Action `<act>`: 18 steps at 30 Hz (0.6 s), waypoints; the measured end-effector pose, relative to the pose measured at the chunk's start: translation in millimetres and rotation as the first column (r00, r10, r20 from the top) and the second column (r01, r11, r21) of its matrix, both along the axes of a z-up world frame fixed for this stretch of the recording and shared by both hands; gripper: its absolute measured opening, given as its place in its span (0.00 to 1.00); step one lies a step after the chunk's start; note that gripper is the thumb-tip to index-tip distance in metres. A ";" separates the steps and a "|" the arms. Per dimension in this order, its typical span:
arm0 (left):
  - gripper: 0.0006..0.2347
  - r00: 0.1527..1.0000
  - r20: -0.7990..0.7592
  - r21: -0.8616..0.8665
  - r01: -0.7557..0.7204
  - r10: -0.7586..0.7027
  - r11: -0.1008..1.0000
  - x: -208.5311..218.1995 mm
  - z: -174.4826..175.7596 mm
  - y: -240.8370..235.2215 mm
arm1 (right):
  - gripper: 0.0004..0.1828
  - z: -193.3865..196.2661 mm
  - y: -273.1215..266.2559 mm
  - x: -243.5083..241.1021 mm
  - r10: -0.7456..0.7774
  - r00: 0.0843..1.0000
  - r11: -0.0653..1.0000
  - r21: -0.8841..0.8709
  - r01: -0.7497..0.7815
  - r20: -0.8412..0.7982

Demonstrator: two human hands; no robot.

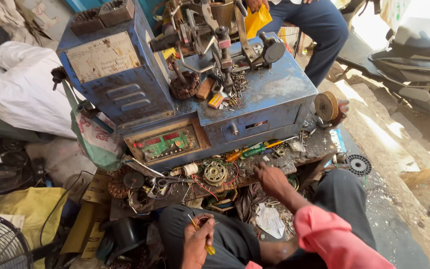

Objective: The person manipulates thin wires and components of a small motor using a small screwdriver and pliers, and then works with a small metal component by hand.

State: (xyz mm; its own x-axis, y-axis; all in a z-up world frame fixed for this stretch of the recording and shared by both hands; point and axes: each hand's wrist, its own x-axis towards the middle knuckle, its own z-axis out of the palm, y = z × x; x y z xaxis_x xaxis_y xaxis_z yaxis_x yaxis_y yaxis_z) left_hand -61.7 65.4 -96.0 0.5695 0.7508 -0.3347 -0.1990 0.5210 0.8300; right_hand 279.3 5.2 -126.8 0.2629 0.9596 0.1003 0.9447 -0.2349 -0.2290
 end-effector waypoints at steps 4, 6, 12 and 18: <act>0.06 0.999 0.003 -0.037 -0.032 0.032 0.999 4.3 -0.9 -8.3 | 0.08 -13.5 14.7 31.5 -0.022 0.998 0.961 -0.273 0.036 0.054; 0.06 0.998 -0.034 -0.094 -0.056 0.053 0.994 11.6 -2.0 -7.1 | 0.06 -4.8 17.5 31.0 -0.017 0.996 0.998 -0.065 0.023 0.088; 0.07 0.998 -0.006 0.011 -0.061 0.061 0.998 43.8 -2.4 -19.9 | 0.24 55.3 -39.7 -53.7 0.083 0.785 0.958 0.265 0.105 -0.613; 0.06 1.000 -0.021 0.075 0.017 -0.016 0.997 87.6 -0.9 -47.7 | 0.12 54.3 -88.1 -116.1 0.178 0.066 0.925 0.190 0.329 -0.982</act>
